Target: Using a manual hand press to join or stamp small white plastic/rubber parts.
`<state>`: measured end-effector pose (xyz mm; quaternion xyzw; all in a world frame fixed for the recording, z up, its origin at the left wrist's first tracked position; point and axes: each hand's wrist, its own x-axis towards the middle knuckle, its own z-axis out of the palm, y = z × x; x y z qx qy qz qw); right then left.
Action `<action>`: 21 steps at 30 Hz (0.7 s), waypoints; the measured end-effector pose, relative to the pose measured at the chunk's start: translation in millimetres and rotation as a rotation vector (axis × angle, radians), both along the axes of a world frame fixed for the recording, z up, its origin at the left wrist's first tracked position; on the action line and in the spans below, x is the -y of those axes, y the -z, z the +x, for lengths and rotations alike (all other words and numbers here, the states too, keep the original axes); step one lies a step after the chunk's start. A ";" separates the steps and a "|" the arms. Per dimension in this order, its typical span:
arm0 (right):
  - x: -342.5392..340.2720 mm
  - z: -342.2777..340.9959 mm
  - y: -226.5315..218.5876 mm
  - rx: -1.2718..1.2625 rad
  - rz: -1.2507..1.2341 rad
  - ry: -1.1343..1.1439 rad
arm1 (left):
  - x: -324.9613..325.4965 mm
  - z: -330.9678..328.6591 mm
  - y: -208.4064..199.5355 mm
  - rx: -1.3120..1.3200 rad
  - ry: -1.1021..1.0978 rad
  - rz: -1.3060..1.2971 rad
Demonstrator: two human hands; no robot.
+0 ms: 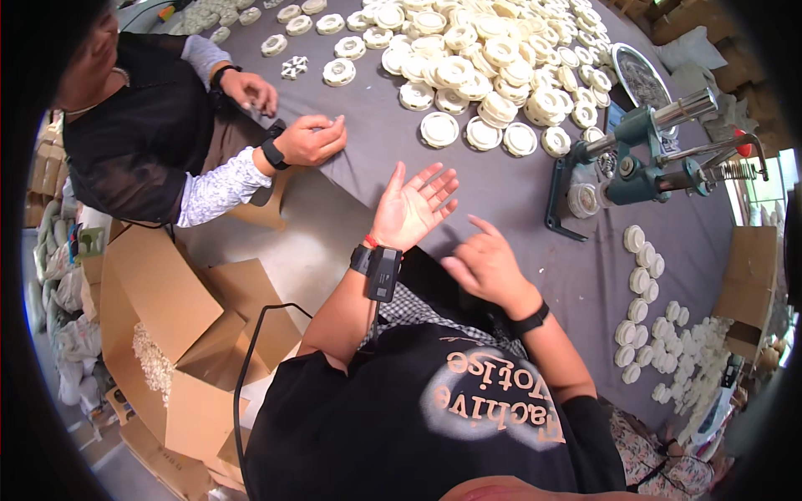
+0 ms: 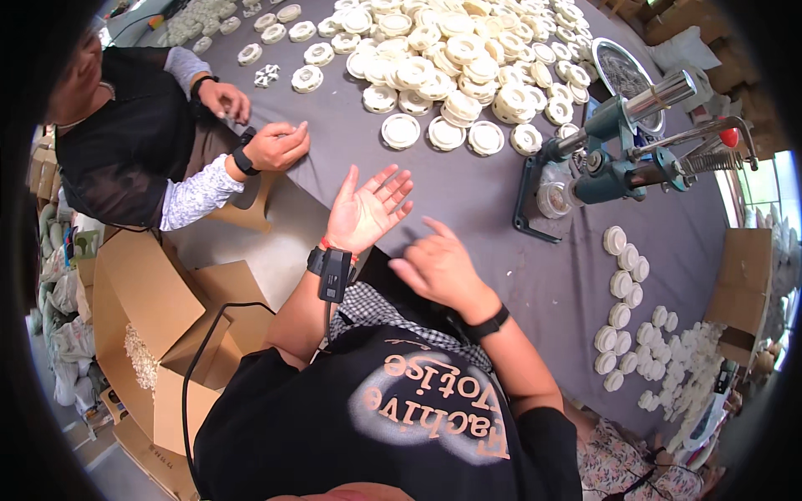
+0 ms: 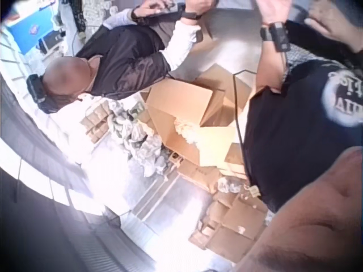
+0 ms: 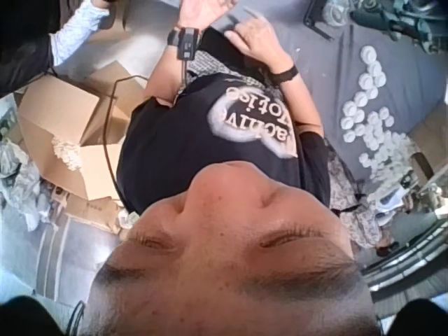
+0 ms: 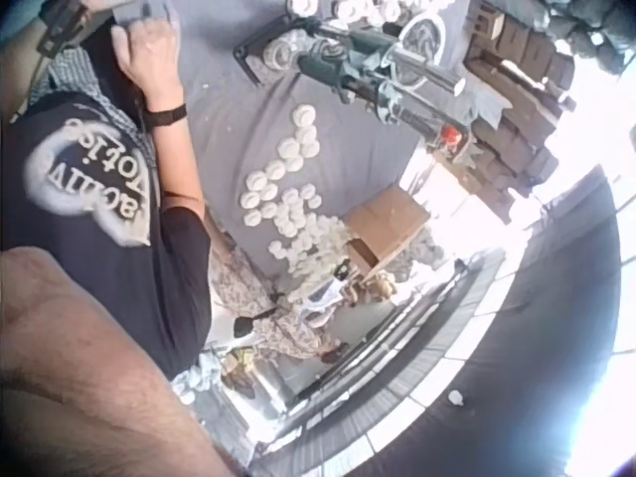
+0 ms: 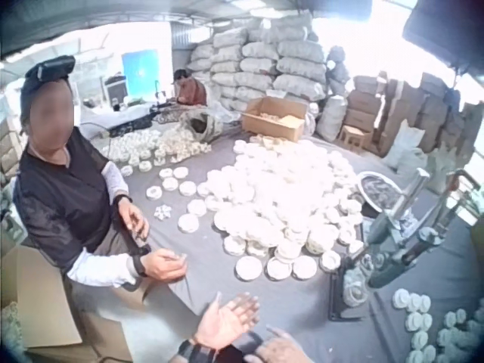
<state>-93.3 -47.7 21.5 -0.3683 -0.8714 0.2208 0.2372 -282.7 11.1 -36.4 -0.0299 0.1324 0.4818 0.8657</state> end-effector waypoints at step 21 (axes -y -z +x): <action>-58.6 -67.4 -19.3 0.065 0.082 -0.304 | 4.5 11.5 11.2 0.147 0.094 -0.048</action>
